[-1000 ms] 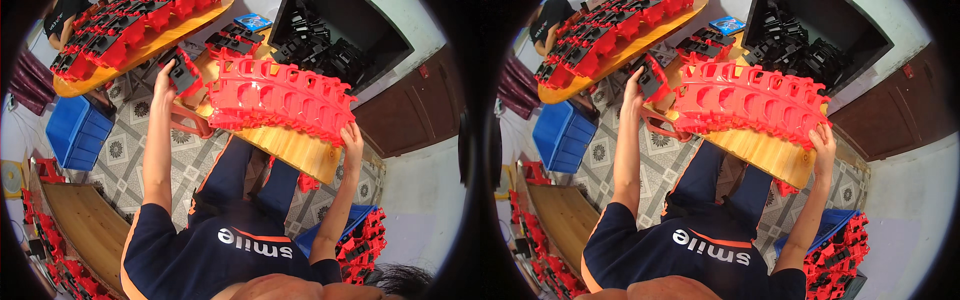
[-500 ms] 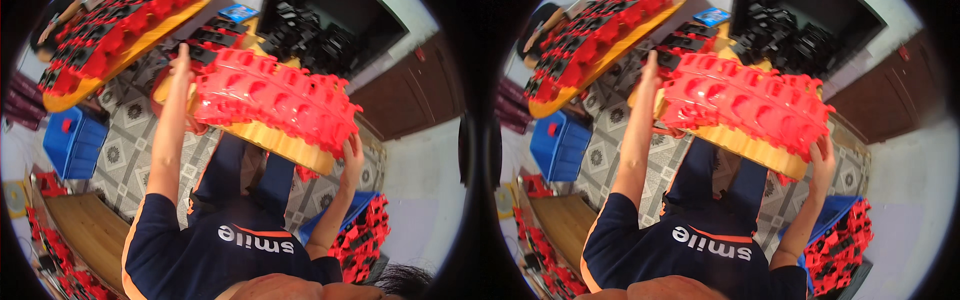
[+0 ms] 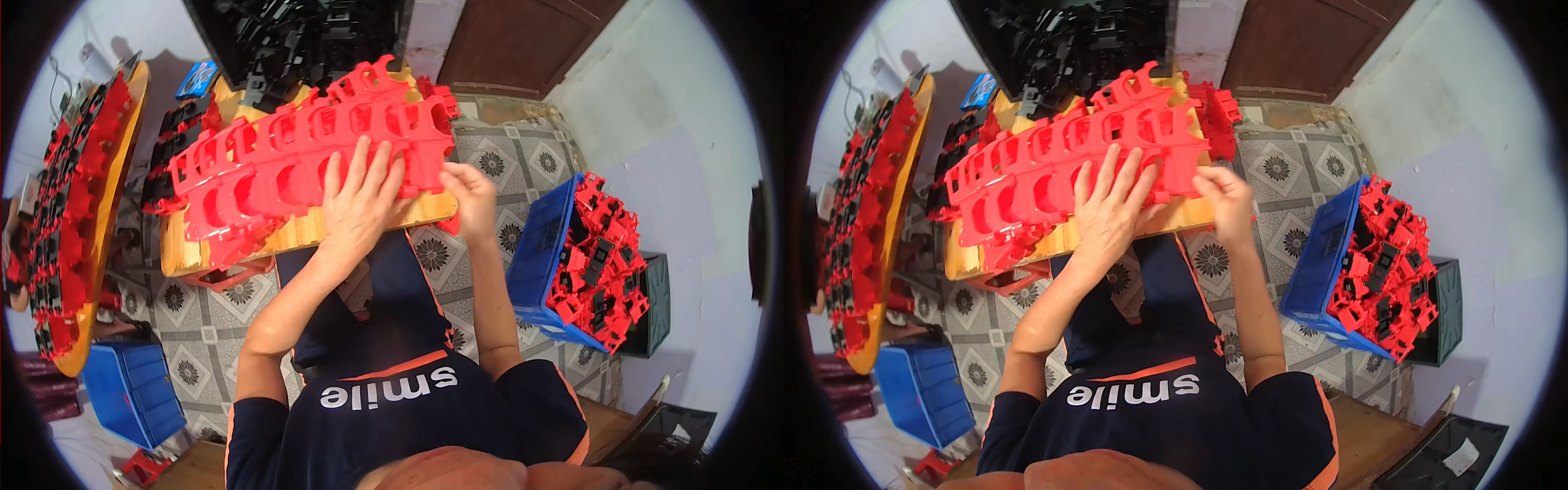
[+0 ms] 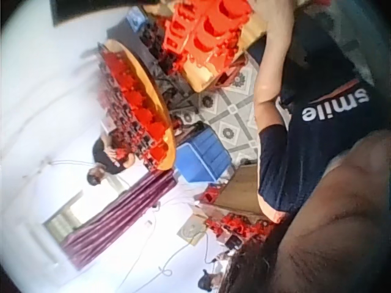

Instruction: The recorder is assembling red toy car bodies by attaching black chassis components.

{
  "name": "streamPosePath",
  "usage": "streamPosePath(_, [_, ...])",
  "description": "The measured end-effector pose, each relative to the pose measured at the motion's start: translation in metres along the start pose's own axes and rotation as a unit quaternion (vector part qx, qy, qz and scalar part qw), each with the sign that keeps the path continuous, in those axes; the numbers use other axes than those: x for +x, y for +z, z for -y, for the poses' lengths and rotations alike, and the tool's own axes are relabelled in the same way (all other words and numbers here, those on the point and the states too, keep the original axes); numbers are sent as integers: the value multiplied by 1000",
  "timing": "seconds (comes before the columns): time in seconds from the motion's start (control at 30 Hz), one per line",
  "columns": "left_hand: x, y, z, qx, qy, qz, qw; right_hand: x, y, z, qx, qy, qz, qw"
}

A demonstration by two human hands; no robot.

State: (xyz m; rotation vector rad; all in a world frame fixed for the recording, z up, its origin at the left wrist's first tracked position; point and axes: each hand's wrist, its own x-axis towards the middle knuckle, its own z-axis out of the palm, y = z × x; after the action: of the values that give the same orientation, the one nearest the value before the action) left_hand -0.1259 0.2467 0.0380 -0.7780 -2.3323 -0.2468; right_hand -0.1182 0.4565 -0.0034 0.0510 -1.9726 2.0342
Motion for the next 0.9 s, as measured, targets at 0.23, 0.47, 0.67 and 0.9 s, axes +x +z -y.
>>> streamPosePath(0.23, [-2,-21,6,-13,4,60,998,-7,-46,15,170,-49,-80,981])
streamPosePath(0.47, [-3,-10,5,-778,-188,7,599,-40,35,74,-398,-470,92,782])
streamPosePath(0.67, [-6,4,28,-888,-237,-36,392,61,44,100,-157,-367,124,908])
streamPosePath(0.9, [-8,16,20,-939,-173,-5,296,304,156,28,-425,-399,35,812])
